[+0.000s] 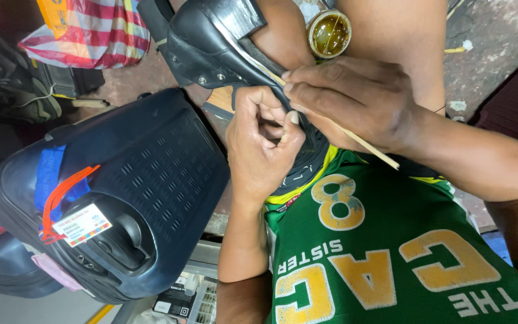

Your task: The person applies a brown adhesive to the seam of a black shoe using a wooden stick. They hold the shoe steady with one hand while carefully spreading the glue along the edge.

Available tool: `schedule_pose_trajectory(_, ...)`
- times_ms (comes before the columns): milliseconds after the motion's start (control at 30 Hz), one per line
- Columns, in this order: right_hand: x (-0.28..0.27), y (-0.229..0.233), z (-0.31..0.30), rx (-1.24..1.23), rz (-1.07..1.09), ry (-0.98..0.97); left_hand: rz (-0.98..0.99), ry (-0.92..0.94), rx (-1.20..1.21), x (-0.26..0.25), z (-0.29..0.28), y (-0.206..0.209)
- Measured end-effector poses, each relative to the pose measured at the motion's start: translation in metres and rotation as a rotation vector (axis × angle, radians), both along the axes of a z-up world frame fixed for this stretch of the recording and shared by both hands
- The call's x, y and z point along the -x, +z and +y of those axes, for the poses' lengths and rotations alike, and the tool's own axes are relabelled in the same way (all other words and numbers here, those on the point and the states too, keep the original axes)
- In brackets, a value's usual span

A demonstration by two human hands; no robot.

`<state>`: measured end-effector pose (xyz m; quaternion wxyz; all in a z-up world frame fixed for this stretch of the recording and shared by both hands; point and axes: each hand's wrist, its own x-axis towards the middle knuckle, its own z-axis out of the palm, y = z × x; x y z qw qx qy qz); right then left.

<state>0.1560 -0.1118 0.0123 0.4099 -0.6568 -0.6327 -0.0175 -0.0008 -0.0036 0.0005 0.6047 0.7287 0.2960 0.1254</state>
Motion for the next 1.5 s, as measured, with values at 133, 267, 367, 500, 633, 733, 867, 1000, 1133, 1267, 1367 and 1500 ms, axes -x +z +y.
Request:
schedule_pose_trajectory(133, 0.003, 0.010, -0.006, 0.051, -0.026, -0.024, 0.006, 0.001, -0.023, -0.002, 0.000, -0.001)
schedule_pose_trajectory(267, 0.005, 0.013, -0.014, 0.070, -0.029, -0.023, 0.006, 0.009, -0.013, -0.002, 0.000, -0.001)
schedule_pose_trajectory(367, 0.007, 0.010, -0.017, 0.060, -0.032, -0.040, -0.001, 0.007, -0.013, -0.001, 0.000, -0.001)
schedule_pose_trajectory(500, 0.009, 0.003, -0.014, 0.081, 0.014, -0.039, 0.005, 0.005, -0.015, -0.001, 0.001, -0.002)
schedule_pose_trajectory(633, 0.004, -0.003, -0.004, -0.028, -0.012, -0.023, 0.006, 0.006, -0.001, 0.000, 0.001, -0.003)
schedule_pose_trajectory(733, 0.000, -0.005, 0.000, -0.040, 0.025, 0.015, 0.015, 0.004, -0.028, 0.000, 0.001, -0.004)
schedule_pose_trajectory(867, -0.003, -0.003, 0.003, -0.033, 0.038, 0.044, 0.028, 0.007, -0.048, 0.000, 0.001, -0.004)
schedule_pose_trajectory(1000, -0.004, 0.004, 0.000, -0.004, 0.017, 0.038, -0.004, 0.021, -0.059, -0.001, -0.002, -0.003)
schedule_pose_trajectory(1133, 0.003, 0.012, -0.011, 0.072, -0.015, -0.024, 0.011, 0.028, -0.033, -0.001, -0.002, -0.003)
schedule_pose_trajectory(1267, 0.011, 0.018, -0.017, 0.100, -0.028, -0.065, 0.008, 0.027, -0.053, -0.004, -0.003, -0.002)
schedule_pose_trajectory(1367, 0.018, 0.022, -0.020, 0.103, -0.005, -0.074, 0.009, 0.033, -0.057, -0.005, -0.004, -0.001)
schedule_pose_trajectory(1500, 0.028, 0.025, -0.027, 0.105, 0.012, -0.101, -0.005, 0.041, -0.059, -0.006, -0.006, -0.001)
